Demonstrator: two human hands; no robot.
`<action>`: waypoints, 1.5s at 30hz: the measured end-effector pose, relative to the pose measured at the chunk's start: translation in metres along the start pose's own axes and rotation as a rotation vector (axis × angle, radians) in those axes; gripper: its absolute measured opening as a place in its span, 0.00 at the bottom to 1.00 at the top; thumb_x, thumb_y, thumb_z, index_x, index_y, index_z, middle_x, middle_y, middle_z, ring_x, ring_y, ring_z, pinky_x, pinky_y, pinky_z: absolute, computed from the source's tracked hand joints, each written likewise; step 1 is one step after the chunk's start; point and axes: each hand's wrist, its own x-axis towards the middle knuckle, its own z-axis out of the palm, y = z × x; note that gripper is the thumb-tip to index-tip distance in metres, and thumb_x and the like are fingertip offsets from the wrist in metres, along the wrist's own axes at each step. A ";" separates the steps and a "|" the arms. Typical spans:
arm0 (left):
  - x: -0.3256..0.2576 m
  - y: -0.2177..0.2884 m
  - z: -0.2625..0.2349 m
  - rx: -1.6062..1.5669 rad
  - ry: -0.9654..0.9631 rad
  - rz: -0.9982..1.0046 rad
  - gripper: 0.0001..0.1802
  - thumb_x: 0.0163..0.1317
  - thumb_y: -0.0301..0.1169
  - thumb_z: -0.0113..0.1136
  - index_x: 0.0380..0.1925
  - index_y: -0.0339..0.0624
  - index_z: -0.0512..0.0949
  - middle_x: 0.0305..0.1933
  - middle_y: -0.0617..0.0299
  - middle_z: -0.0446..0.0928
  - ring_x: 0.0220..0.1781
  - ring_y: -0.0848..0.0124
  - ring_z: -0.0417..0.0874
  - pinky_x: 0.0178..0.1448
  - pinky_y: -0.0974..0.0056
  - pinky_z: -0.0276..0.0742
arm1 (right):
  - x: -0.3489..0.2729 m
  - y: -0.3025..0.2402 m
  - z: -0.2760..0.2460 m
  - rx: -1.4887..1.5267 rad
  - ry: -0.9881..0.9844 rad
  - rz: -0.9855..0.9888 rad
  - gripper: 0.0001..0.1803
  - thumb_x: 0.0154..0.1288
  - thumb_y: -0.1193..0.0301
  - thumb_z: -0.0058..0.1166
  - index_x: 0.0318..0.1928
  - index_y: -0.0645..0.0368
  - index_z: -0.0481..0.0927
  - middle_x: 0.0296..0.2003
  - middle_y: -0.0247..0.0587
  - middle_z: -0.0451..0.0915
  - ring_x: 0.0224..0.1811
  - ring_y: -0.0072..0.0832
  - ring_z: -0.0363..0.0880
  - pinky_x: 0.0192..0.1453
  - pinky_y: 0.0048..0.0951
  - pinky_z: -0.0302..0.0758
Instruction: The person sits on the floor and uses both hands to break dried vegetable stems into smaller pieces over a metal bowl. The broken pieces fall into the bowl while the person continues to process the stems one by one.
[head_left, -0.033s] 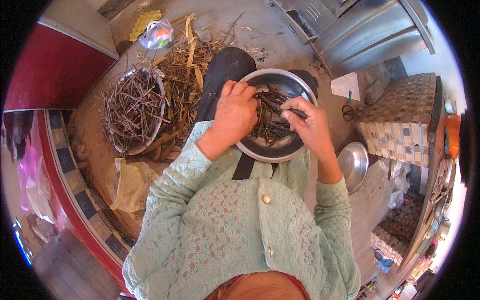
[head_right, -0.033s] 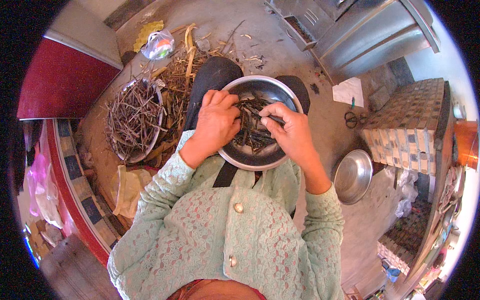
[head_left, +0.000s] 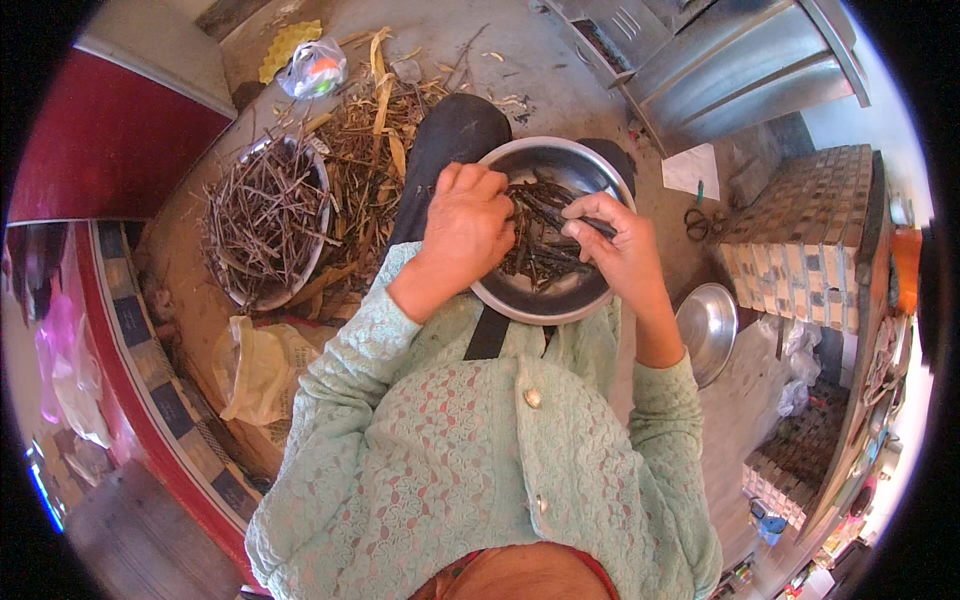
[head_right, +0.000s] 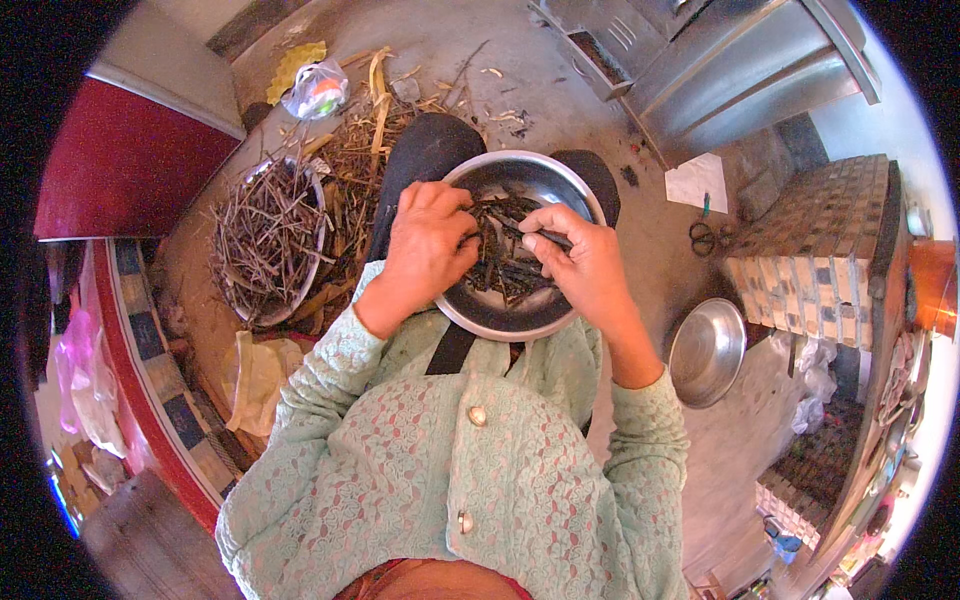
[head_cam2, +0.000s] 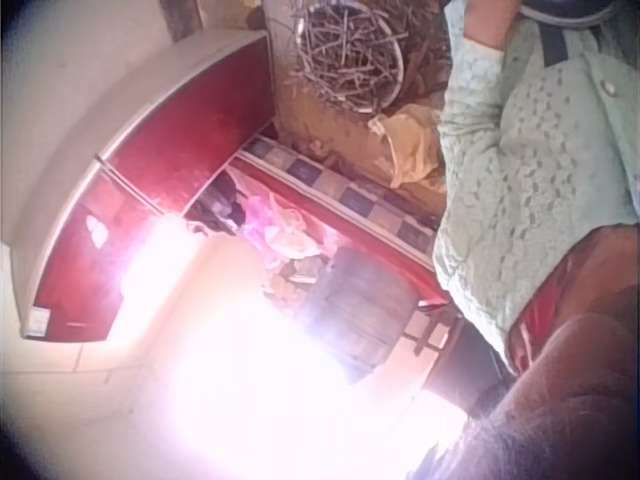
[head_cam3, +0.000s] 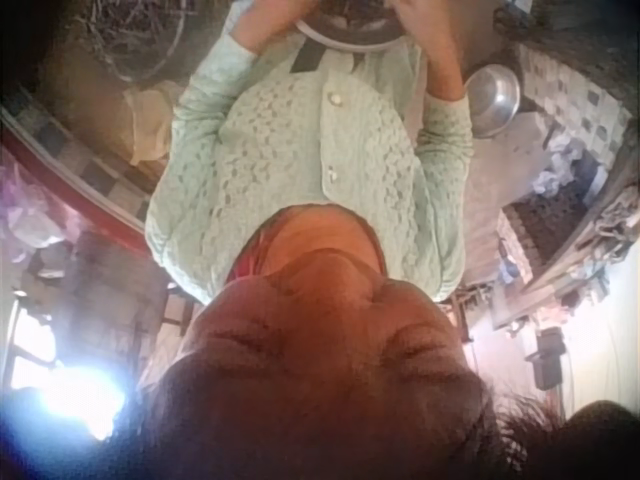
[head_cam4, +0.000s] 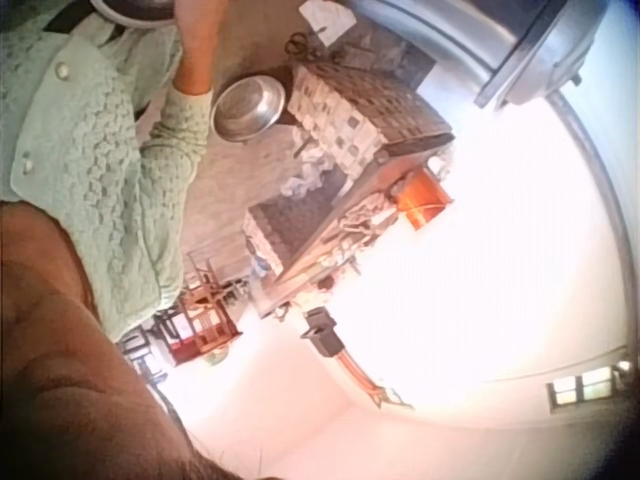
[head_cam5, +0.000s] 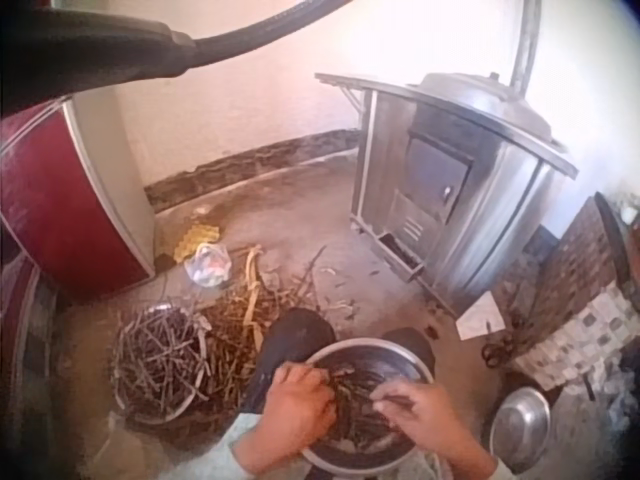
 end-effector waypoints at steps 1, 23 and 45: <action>-0.001 -0.001 -0.005 -0.078 0.060 -0.026 0.06 0.41 0.28 0.64 0.22 0.41 0.79 0.36 0.59 0.75 0.44 0.60 0.73 0.52 0.58 0.65 | -0.001 -0.001 -0.001 0.058 -0.009 0.045 0.05 0.61 0.80 0.54 0.39 0.64 0.76 0.33 0.34 0.79 0.23 0.13 0.71 0.27 0.16 0.69; -0.024 -0.028 -0.037 -1.244 -0.039 -0.656 0.08 0.63 0.25 0.55 0.39 0.34 0.79 0.30 0.62 0.80 0.30 0.77 0.78 0.35 0.73 0.73 | 0.002 0.002 0.001 0.257 0.039 0.058 0.06 0.62 0.74 0.57 0.38 0.64 0.77 0.27 0.34 0.80 0.22 0.15 0.75 0.27 0.17 0.72; -0.029 -0.049 -0.056 0.023 0.322 -0.535 0.17 0.53 0.20 0.60 0.45 0.36 0.76 0.35 0.56 0.79 0.27 0.68 0.80 0.32 0.67 0.75 | -0.003 0.005 -0.002 0.405 0.028 -0.014 0.07 0.67 0.70 0.52 0.38 0.63 0.76 0.26 0.38 0.80 0.21 0.16 0.73 0.26 0.17 0.71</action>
